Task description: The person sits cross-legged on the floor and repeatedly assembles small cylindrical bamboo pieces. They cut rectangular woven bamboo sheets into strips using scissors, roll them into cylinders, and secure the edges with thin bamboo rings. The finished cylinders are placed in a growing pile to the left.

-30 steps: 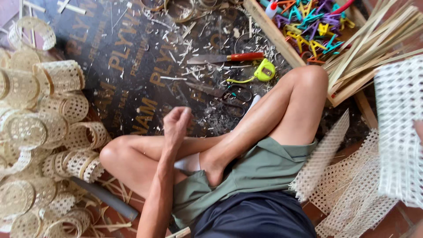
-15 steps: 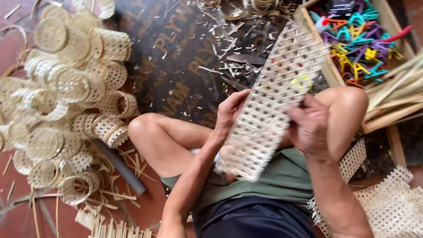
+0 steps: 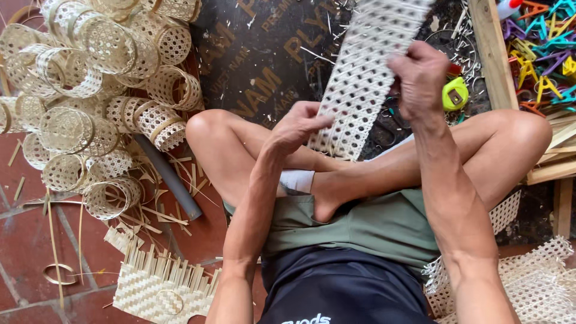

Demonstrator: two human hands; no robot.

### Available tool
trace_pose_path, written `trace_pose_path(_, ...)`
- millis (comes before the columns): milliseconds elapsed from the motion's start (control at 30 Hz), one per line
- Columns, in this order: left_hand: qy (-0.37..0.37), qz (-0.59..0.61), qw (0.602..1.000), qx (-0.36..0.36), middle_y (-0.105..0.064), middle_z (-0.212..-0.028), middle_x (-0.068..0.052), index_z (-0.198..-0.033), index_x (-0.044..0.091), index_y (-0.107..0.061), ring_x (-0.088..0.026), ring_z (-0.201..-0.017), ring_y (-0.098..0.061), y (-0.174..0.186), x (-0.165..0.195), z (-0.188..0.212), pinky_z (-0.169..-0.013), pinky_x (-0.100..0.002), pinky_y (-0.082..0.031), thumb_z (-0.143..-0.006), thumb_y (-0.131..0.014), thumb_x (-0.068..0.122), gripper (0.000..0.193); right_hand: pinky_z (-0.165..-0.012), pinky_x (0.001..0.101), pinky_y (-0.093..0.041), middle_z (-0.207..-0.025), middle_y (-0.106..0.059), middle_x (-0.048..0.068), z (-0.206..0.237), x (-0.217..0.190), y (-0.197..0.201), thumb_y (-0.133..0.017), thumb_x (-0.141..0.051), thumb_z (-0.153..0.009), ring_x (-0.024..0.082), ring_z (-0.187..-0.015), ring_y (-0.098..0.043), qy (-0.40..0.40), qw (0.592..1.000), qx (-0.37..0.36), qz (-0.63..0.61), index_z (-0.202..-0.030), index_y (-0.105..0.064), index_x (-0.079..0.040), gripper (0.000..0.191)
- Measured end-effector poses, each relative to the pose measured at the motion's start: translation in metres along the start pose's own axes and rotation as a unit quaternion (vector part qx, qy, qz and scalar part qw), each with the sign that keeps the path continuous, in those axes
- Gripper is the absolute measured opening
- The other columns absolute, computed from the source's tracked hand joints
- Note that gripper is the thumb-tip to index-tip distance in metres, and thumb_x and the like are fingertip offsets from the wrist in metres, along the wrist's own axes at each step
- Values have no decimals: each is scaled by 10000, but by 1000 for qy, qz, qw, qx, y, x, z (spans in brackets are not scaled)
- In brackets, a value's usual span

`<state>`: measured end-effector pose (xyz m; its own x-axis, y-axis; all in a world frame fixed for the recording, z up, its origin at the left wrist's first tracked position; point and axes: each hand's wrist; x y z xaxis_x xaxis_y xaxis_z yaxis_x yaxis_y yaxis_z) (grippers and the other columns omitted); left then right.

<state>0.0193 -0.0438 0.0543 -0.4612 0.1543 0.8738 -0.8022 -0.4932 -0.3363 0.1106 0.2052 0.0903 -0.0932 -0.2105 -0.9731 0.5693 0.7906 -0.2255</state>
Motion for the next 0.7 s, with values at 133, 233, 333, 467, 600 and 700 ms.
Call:
trace_pose_path(133,-15,80,996,20,-721,-863,23,-992,38,-734,-57,-709,-642,-16,1,-11,-621,-242,-522,-916,-786,165,156,-742,285,-548,-905,-731,85,-1,13,-3,-653,-230,-1006,148,-760,-659,-96,978,-66,-171,-1094,-731,36,291)
trace_pose_path(233,-119,165,956,210,-669,-746,0,-861,42,-705,-82,-564,-573,-24,-1,-26,-472,-251,-439,-979,-773,207,214,-851,422,-578,-1125,-722,196,1,29,12,-732,-211,-1061,312,-988,-712,152,859,-84,481,-1323,-701,-21,325)
trace_pose_path(333,-182,236,912,282,-679,-746,-9,-866,69,-707,-97,-558,-603,-26,-1,-38,-454,-269,-472,-930,-765,200,158,-741,538,-541,-1105,-603,288,17,50,29,-803,-183,-744,453,-944,-620,111,679,-149,710,-1404,-534,8,738)
trace_pose_path(467,-193,346,899,187,-735,-873,-56,-985,39,-725,-135,-707,-700,-30,2,-50,-575,-319,-588,-902,-785,111,125,-819,525,-557,-1135,-572,239,39,73,32,-731,-104,-827,420,-1016,-612,85,638,-155,750,-1443,-505,-37,659)
trace_pose_path(600,-295,357,853,242,-739,-957,-66,-1105,16,-725,-149,-801,-714,-40,11,-64,-643,-338,-622,-994,-740,87,132,-736,556,-552,-1120,-547,295,46,65,29,-773,-164,-732,473,-983,-602,74,675,-144,720,-1405,-464,17,763)
trace_pose_path(700,-336,355,828,274,-734,-965,-43,-1157,29,-733,-127,-822,-694,-46,17,-71,-667,-367,-636,-1004,-726,65,157,-761,582,-561,-1120,-540,328,48,56,22,-785,-205,-778,503,-1004,-604,-40,663,-169,728,-1400,-444,3,739)
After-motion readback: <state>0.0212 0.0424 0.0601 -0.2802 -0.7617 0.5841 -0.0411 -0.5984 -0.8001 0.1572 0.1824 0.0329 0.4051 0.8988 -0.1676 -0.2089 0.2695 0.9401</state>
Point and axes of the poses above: each hand's wrist, its own z-axis away from the middle knuckle, its own y-axis out of the back of the hand, x = y × z
